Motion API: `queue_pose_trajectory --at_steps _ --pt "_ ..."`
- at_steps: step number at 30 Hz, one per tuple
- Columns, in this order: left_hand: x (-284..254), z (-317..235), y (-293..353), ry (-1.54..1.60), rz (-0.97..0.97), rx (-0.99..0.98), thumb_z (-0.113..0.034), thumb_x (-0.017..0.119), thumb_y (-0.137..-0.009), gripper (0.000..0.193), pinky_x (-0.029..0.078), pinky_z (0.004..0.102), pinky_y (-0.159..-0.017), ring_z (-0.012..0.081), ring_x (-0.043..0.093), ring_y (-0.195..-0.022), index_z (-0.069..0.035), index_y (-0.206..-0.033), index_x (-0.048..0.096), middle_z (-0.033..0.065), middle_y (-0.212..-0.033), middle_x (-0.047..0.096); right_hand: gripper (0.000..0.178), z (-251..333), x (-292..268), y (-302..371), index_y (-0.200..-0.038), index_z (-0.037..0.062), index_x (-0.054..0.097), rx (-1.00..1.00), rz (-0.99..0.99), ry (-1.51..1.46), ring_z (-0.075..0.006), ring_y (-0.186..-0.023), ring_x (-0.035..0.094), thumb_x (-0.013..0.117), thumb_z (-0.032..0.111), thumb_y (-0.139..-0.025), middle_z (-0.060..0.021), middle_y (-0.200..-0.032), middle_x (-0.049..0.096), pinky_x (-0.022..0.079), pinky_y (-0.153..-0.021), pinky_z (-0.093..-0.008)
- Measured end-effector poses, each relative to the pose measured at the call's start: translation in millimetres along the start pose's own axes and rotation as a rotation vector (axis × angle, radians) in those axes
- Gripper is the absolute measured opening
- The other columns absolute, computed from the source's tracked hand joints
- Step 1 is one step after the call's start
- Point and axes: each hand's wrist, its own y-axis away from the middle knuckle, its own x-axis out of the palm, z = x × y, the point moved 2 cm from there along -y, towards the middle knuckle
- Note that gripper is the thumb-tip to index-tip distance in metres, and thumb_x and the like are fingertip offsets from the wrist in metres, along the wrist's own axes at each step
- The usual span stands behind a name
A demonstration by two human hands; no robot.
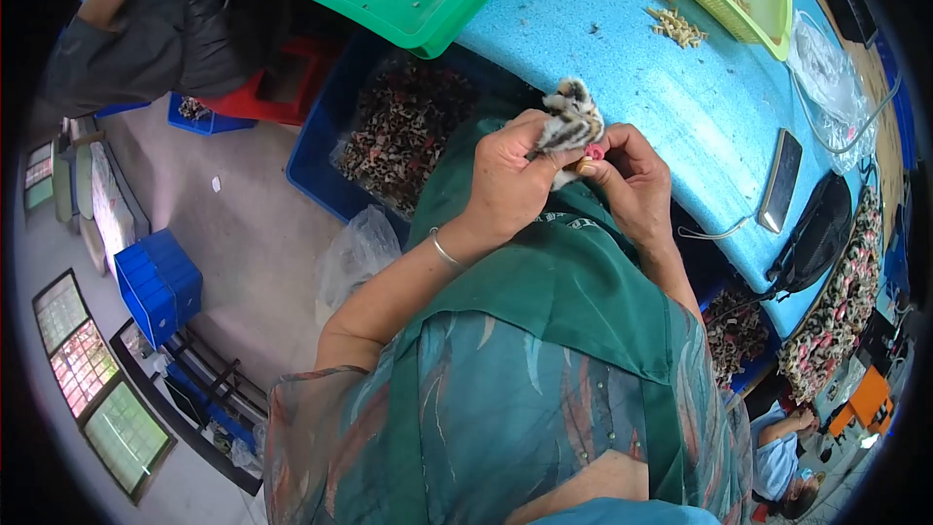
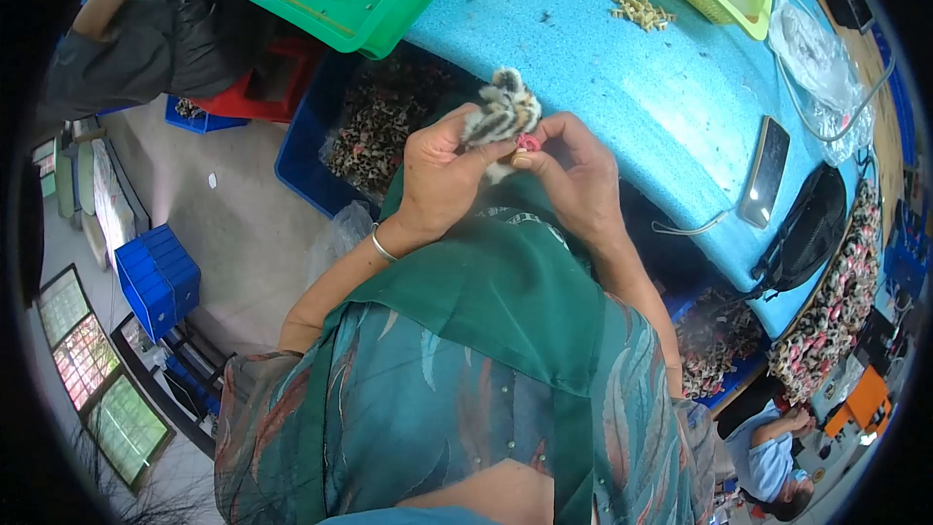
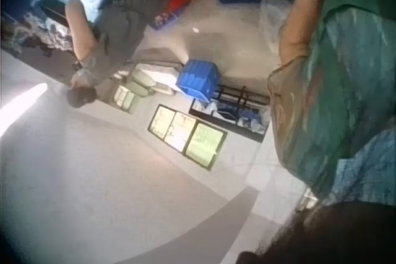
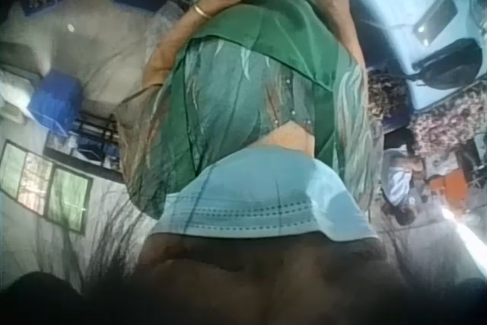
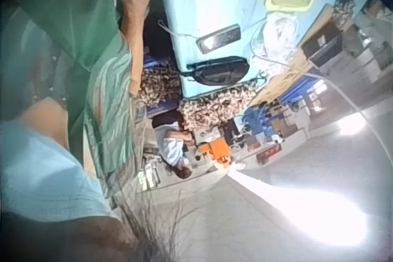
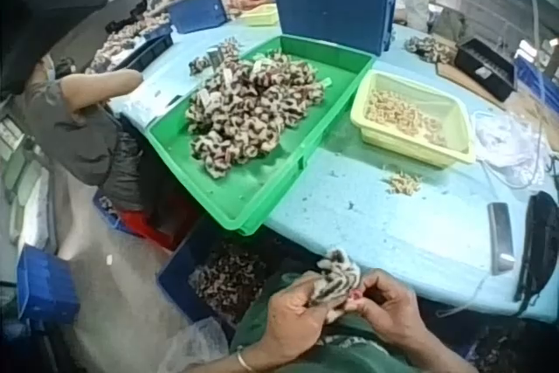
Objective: The person assembles small patterned components by hand, taking parts from bins and placing them into a tray to create finished components.
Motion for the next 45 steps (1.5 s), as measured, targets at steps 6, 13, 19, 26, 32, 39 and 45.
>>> queue_pose_trajectory --at_steps 6,13,19,26,32,39,45 --pt "-1 0 4 -0.271 0.082 0.178 -0.004 0.069 -0.081 0.017 0.049 0.0239 -0.071 0.0055 0.060 -0.081 0.000 -0.097 0.068 0.0022 -0.093 0.069 0.018 -4 -5 -5 -0.093 0.0004 0.058 0.068 0.002 -0.341 -0.0095 -0.082 0.059 0.071 0.000 -0.081 -0.0031 -0.088 0.062 0.049 -0.075 -0.0241" --pt "4 4 -4 0.192 -0.002 -0.205 -0.011 0.069 -0.086 0.018 0.049 0.0216 -0.067 0.0042 0.060 -0.076 0.000 -0.100 0.068 0.0012 -0.088 0.068 0.017 -3 -11 -16 -0.093 -0.0004 0.062 0.131 -0.001 -0.258 -0.0115 -0.079 0.063 0.072 0.000 -0.080 -0.0057 -0.087 0.067 0.051 -0.073 -0.0250" --pt "0 4 -8 0.102 0.005 -0.266 -0.012 0.069 -0.085 0.018 0.049 0.0214 -0.065 0.0045 0.060 -0.075 0.000 -0.099 0.067 0.0022 -0.087 0.068 0.019 1 -2 -11 -0.092 0.0016 0.062 0.058 -0.064 0.111 -0.0125 -0.075 0.063 0.073 0.001 -0.077 -0.0050 -0.084 0.066 0.051 -0.069 -0.0266" --pt "1 6 -10 -0.071 -0.005 -0.085 -0.006 0.067 -0.084 0.017 0.050 0.0235 -0.067 0.0061 0.061 -0.078 0.001 -0.100 0.066 0.0026 -0.088 0.069 0.024 9 5 -10 -0.089 0.0035 0.060 -0.210 -0.142 0.529 -0.0208 -0.071 0.062 0.075 0.000 -0.071 -0.0084 -0.080 0.060 0.049 -0.065 -0.0302" --pt "2 8 -6 -0.011 0.026 -0.098 -0.005 0.066 -0.085 0.017 0.050 0.0230 -0.069 0.0058 0.061 -0.080 0.001 -0.101 0.067 0.0020 -0.090 0.069 0.017 0 -3 -15 -0.088 0.0024 0.059 -0.031 -0.045 0.200 -0.0110 -0.076 0.059 0.072 0.001 -0.077 -0.0026 -0.086 0.062 0.048 -0.070 -0.0262" --pt "1 9 -5 0.096 0.021 -0.183 -0.006 0.067 -0.085 0.017 0.050 0.0230 -0.069 0.0059 0.061 -0.080 0.001 -0.102 0.067 0.0023 -0.090 0.069 0.015 -11 -8 -4 -0.095 0.0010 0.056 0.173 0.094 -0.197 -0.0100 -0.086 0.058 0.067 0.005 -0.085 -0.0041 -0.091 0.062 0.047 -0.080 -0.0252" --pt "2 4 -5 0.179 0.037 -0.246 -0.007 0.067 -0.086 0.018 0.051 0.0232 -0.068 0.0058 0.061 -0.078 0.002 -0.101 0.067 0.0026 -0.089 0.069 0.016 -7 -6 -5 -0.097 0.0012 0.057 0.220 0.050 -0.375 -0.0121 -0.087 0.060 0.067 0.005 -0.085 -0.0052 -0.093 0.063 0.048 -0.080 -0.0253"
